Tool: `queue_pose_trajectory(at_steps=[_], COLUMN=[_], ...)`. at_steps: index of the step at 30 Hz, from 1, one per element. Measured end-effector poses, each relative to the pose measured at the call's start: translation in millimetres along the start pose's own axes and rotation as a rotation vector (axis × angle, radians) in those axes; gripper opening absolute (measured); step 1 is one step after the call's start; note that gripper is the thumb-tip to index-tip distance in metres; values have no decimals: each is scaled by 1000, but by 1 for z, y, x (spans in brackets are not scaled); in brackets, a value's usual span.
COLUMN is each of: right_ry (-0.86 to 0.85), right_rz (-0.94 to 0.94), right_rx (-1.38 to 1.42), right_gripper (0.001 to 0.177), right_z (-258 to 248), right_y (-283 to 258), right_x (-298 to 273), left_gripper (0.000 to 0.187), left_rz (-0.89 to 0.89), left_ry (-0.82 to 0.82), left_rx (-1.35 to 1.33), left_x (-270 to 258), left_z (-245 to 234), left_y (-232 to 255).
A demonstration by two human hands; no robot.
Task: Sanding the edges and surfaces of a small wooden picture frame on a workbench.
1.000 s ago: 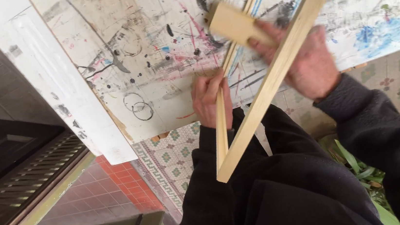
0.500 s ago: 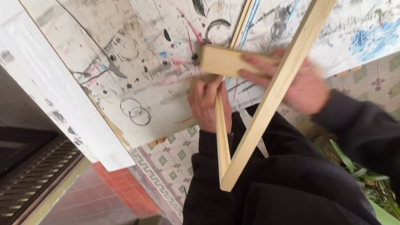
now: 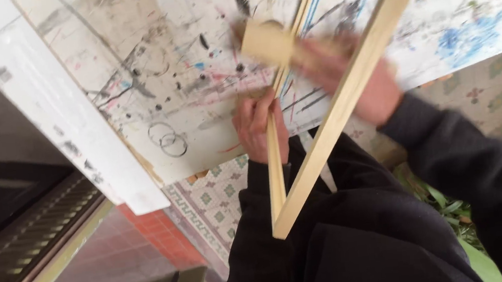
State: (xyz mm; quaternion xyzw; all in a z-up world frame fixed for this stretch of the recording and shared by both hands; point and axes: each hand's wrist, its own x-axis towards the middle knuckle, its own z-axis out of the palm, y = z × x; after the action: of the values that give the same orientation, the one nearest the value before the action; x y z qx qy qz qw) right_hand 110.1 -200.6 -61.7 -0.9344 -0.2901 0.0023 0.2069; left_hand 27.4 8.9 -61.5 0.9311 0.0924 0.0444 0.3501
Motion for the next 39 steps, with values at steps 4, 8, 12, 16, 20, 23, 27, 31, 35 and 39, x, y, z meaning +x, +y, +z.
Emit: queue_pose_trajectory(at_steps=[4, 8, 12, 16, 20, 23, 27, 31, 35, 39], right_ry=[-47, 124, 66, -153, -177, 80, 97, 48, 10, 5], right_rz=[39, -114, -99, 259, 95, -151, -134, -194, -103, -147], right_rx=[306, 3, 166, 559, 327, 58, -163, -100, -35, 150], right_gripper=[30, 36, 32, 36, 38, 33, 36, 38, 46, 44], right_z=[-7, -8, -20, -20, -10, -33, -7, -19, -7, -2], right_y=[25, -5, 13, -4, 8, 22, 12, 28, 15, 33], right_x=[7, 15, 4, 22, -5, 15, 2, 1, 15, -9], left_gripper=[27, 26, 26, 25, 26, 26, 26, 29, 28, 28], left_rz=[6, -22, 38, -19, 26, -40, 12, 6, -59, 39], left_ry=[43, -1, 51, 12, 23, 18, -10, 16, -9, 75], left_rx=[60, 50, 61, 49, 49, 67, 16, 74, 62, 85], left_x=[6, 0, 7, -2, 3, 2, 4, 6, 4, 8], left_z=[1, 1, 3, -7, 2, -6, -2, -4, -3, -1], left_y=[-4, -3, -5, -1, -5, -1, 0, -2, 3, 1])
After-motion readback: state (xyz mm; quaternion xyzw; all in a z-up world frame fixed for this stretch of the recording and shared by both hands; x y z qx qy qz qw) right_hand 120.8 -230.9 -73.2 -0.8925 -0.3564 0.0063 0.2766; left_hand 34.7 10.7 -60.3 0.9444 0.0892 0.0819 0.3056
